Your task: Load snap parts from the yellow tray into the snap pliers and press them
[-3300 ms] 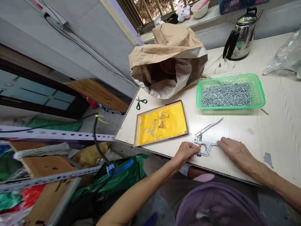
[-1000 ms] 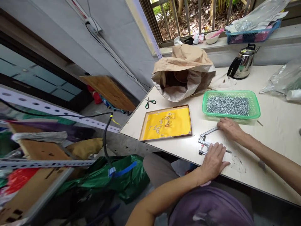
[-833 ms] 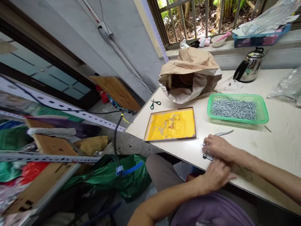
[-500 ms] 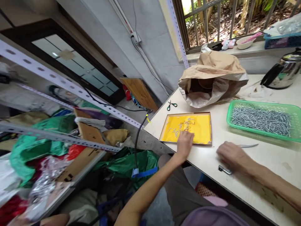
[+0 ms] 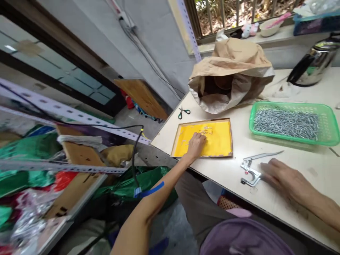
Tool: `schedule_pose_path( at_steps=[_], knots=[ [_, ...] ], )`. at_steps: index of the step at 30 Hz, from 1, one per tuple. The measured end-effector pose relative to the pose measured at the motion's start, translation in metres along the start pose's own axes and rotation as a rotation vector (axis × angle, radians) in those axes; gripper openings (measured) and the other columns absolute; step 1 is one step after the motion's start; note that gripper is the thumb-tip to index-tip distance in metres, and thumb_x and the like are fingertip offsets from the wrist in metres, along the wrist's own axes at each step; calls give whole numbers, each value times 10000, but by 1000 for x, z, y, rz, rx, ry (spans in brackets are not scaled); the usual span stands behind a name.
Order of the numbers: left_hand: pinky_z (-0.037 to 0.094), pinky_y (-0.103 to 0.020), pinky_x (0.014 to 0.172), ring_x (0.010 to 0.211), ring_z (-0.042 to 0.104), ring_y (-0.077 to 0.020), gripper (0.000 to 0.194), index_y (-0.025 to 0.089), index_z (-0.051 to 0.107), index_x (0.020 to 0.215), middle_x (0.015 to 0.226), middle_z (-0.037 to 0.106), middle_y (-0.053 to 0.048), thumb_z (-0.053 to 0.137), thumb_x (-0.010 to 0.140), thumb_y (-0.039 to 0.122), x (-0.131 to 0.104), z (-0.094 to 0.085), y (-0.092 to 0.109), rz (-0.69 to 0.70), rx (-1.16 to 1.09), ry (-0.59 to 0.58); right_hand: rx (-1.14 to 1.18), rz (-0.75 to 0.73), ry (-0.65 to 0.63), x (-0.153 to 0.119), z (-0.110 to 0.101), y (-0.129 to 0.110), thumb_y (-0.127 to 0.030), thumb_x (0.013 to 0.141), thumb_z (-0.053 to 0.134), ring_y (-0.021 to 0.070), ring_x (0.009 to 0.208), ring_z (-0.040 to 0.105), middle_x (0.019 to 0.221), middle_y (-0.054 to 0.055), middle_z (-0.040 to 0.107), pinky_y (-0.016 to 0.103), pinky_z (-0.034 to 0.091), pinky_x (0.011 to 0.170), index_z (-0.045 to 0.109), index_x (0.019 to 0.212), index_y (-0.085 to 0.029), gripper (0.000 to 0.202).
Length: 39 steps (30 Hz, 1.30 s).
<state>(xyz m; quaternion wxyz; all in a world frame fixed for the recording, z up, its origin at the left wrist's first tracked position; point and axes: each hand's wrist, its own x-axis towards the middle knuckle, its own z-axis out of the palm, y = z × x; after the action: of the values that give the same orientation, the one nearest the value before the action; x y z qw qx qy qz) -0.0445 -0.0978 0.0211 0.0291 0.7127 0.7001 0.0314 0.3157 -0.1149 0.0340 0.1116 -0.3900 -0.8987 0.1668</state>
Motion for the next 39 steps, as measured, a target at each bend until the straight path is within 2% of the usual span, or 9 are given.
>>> schedule_pose_path(
  at_steps=[3, 7, 10, 12, 15, 19, 27, 33, 39],
  knots=[
    [454, -311, 813, 958, 566, -222, 188, 185, 668, 932, 943, 661, -87, 480, 936, 200, -6, -3, 9, -36, -38, 35, 10, 51, -113, -12, 16, -15, -307, 967, 380, 180, 728, 600, 868, 66, 592, 285, 461, 580, 596, 956, -205, 239],
    [473, -332, 796, 938, 598, -241, 138, 169, 678, 848, 896, 679, -95, 543, 863, 143, -7, -13, 19, -198, -101, 29, -36, 55, -85, -16, 22, -13, -232, 969, 366, 179, 743, 577, 843, 51, 587, 285, 429, 596, 593, 913, -208, 234],
    [492, -315, 792, 846, 628, -203, 127, 163, 699, 830, 854, 697, -70, 572, 828, 147, -16, -19, 40, -231, -344, 79, -53, 6, -31, -17, 30, -8, -209, 972, 357, 168, 710, 546, 799, 36, 569, 278, 395, 585, 566, 829, -211, 254],
    [501, -276, 735, 750, 630, -166, 116, 160, 715, 830, 808, 705, -46, 604, 809, 188, -30, -17, 64, -227, -583, 15, -69, -41, 24, -19, 37, -6, -170, 969, 341, 161, 690, 522, 771, 29, 556, 275, 379, 593, 541, 787, -209, 273],
    [480, -222, 597, 649, 599, -133, 139, 146, 728, 807, 749, 699, -31, 642, 771, 249, -55, -7, 104, -273, -895, -189, -144, -110, 182, -22, 44, -6, -66, 936, 313, 161, 647, 479, 728, 26, 536, 281, 348, 587, 536, 787, -197, 298],
    [426, -190, 509, 612, 550, -114, 179, 119, 727, 770, 712, 684, -33, 697, 709, 284, -73, 10, 138, -395, -1075, -320, -243, -197, 275, -27, 42, -10, 0, 899, 350, 167, 644, 465, 726, 28, 541, 290, 339, 609, 554, 825, -175, 278],
    [406, -180, 476, 543, 519, -91, 128, 99, 705, 725, 625, 644, -10, 691, 704, 225, -75, 23, 153, -524, -1110, -404, -209, -192, 293, -32, 44, -5, 30, 852, 403, 173, 665, 474, 748, 26, 547, 284, 348, 620, 535, 820, -183, 252],
    [405, -176, 457, 472, 484, -75, 87, 103, 696, 690, 519, 567, 34, 668, 719, 180, -66, 18, 159, -507, -923, -573, -125, -140, 181, -33, 51, -3, -20, 873, 378, 188, 710, 486, 784, 37, 549, 309, 367, 645, 523, 836, -203, 237],
    [404, -174, 417, 404, 424, -60, 124, 107, 648, 639, 429, 460, 75, 688, 730, 181, -61, 4, 165, -555, -832, -752, -23, -122, 11, -31, 40, -1, -124, 893, 442, 195, 805, 536, 883, 64, 588, 317, 419, 690, 556, 876, -203, 140]
  ],
)
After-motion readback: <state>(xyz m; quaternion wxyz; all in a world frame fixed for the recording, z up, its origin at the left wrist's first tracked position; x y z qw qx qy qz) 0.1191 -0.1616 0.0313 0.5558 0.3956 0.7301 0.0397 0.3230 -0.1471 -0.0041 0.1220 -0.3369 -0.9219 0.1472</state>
